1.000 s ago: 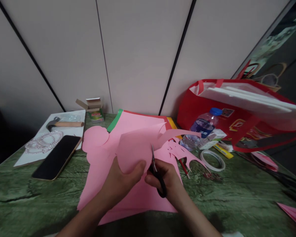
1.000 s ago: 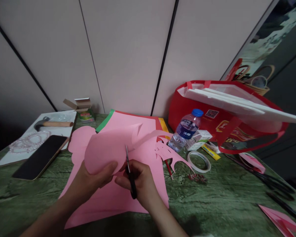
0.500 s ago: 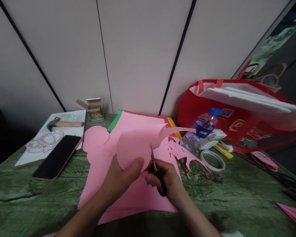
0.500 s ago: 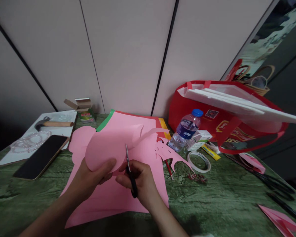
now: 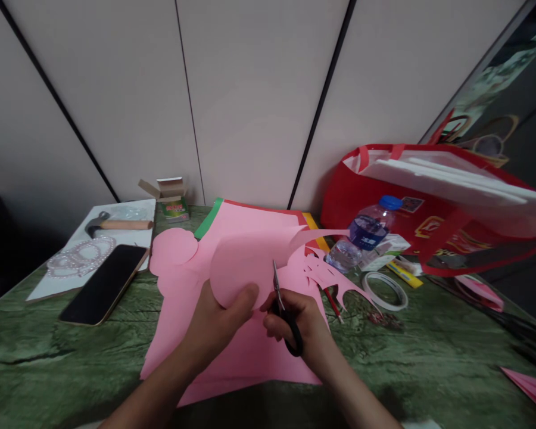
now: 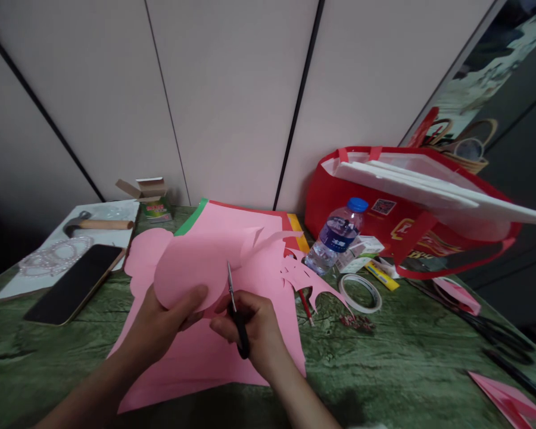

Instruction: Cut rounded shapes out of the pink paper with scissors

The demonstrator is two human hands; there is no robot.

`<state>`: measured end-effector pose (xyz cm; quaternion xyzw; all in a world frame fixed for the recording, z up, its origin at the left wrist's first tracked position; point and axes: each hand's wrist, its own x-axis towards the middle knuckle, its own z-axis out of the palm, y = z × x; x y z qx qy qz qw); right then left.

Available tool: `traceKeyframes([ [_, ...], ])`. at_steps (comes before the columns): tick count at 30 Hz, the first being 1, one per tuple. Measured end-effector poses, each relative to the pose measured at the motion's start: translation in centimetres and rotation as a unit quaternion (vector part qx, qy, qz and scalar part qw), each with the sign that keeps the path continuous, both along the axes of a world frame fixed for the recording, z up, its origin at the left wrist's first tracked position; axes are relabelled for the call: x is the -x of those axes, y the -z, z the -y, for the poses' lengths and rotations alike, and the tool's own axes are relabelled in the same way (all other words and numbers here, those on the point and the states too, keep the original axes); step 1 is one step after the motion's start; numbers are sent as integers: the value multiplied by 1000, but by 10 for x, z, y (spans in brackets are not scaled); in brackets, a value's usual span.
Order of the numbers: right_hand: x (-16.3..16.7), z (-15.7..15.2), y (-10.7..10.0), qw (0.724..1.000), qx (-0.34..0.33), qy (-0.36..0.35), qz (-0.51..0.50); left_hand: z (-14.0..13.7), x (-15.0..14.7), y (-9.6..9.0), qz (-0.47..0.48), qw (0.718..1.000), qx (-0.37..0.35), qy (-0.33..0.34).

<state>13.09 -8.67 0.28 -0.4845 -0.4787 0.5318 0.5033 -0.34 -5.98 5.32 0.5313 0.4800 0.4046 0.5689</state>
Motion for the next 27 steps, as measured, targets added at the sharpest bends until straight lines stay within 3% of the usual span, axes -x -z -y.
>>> traceKeyframes([
  [9, 3, 0, -4, 1000, 24, 3, -18, -2, -1, 11, 33, 999, -7, -33],
  [18, 5, 2, 1, 999, 11, -10, -45, 3, -5, -2, -77, 995, -61, -18],
  [27, -2, -1, 4, 998, -49, -19, -42, 5, -5, 4, -57, 996, -69, -3],
])
